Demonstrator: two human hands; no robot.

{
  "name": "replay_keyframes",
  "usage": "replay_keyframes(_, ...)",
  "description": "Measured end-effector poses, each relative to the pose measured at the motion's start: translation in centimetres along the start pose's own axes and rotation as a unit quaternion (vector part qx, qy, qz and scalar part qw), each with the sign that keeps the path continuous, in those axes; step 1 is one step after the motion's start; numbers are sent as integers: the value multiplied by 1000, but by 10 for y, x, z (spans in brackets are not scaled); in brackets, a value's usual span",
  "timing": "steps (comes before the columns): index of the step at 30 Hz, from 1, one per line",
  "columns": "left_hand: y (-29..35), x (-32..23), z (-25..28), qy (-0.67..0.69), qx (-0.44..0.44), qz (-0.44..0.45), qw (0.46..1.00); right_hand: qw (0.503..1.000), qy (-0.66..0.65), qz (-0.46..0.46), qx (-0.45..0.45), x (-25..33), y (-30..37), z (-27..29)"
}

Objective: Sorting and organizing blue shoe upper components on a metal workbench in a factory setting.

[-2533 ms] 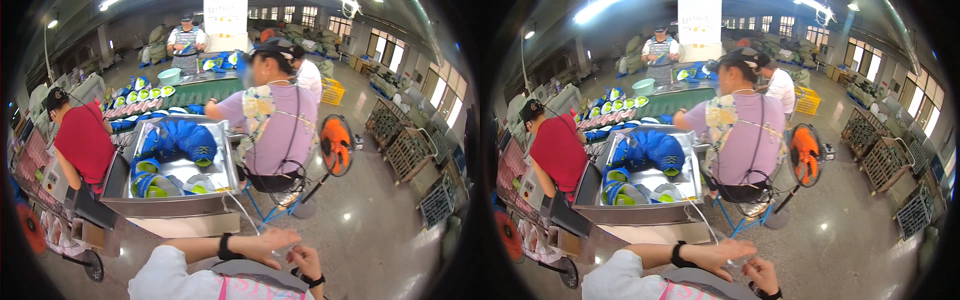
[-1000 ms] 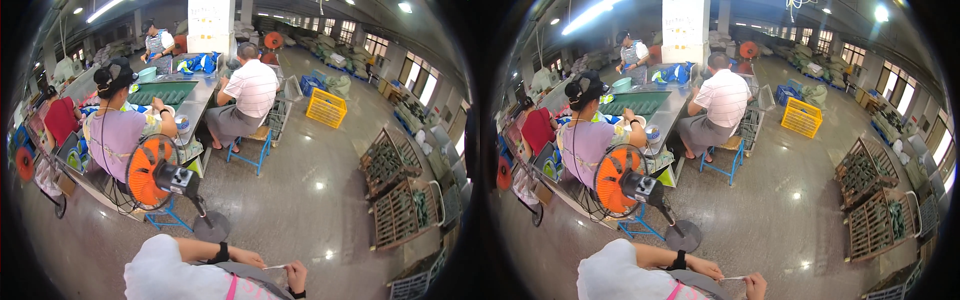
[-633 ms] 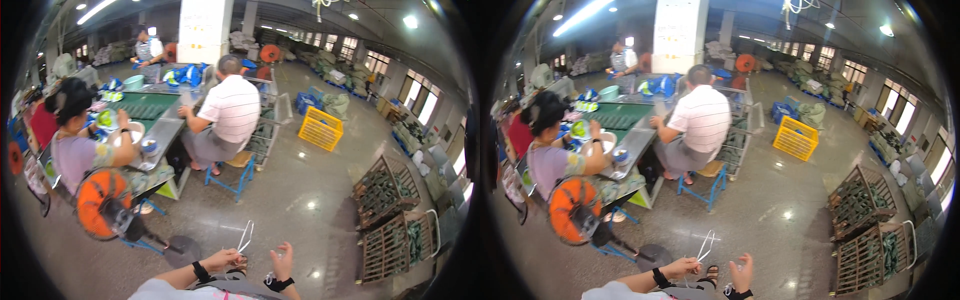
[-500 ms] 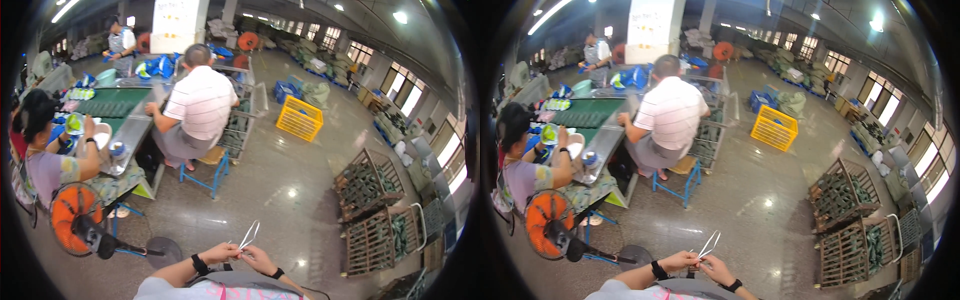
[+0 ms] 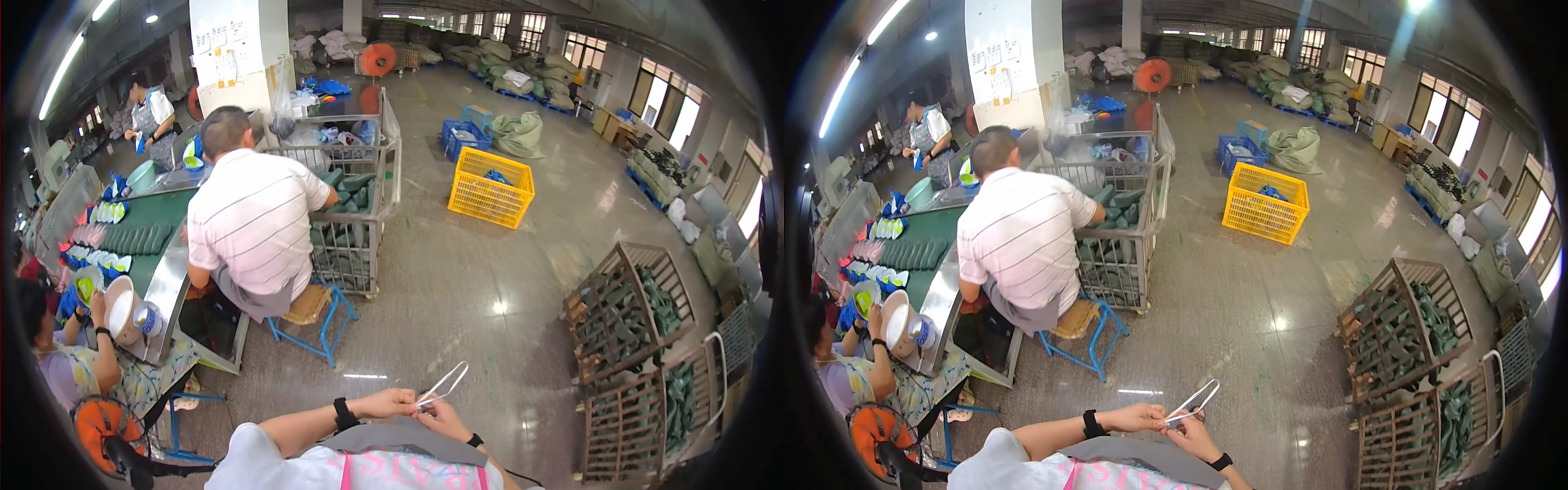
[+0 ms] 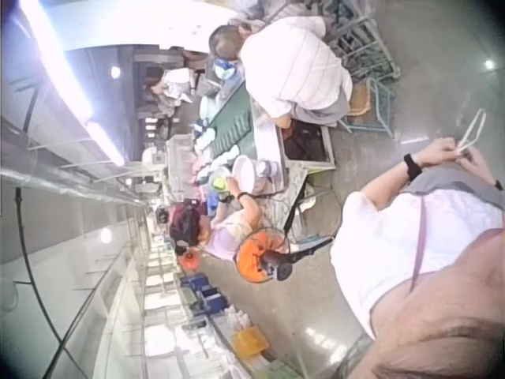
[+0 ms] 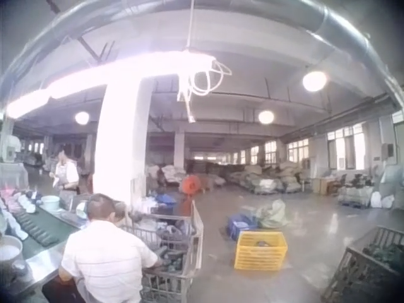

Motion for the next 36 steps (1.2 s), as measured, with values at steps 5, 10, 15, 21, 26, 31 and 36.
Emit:
replay_keyframes(5,-88,0,92,173,-167,124,963,989,128,48,-50,21,-107,101)
replay_keyframes(10,-141,30,156,336,-258,205,882,959,219,161,-86,38,-207,165)
replay_keyframes(15,-185,42,226,348,-128,127,920,975,171,102,97,-3,-309,211)
replay_keyframes(21,-262,14,374,50,-372,58,925,989,110,-52,81,-6,-454,289)
replay_keyframes(26,-321,-25,499,-33,-381,40,923,989,-33,-89,112,0,-573,353)
replay_keyframes(31,-371,5,584,-155,-449,-51,879,998,20,43,41,3,-667,399)
replay_keyframes(36,-441,32,647,478,-318,-1,819,986,62,141,67,-19,-755,448)
Point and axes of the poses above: each hand's wrist, its own y-axis away from the middle knuckle, its own z-axis out of the back of the hand, x = y × z, the point moved 4 cm from there along -y, towards the middle knuckle, and after that the axes turned 4 degrees about x, right-handed, at the moved point
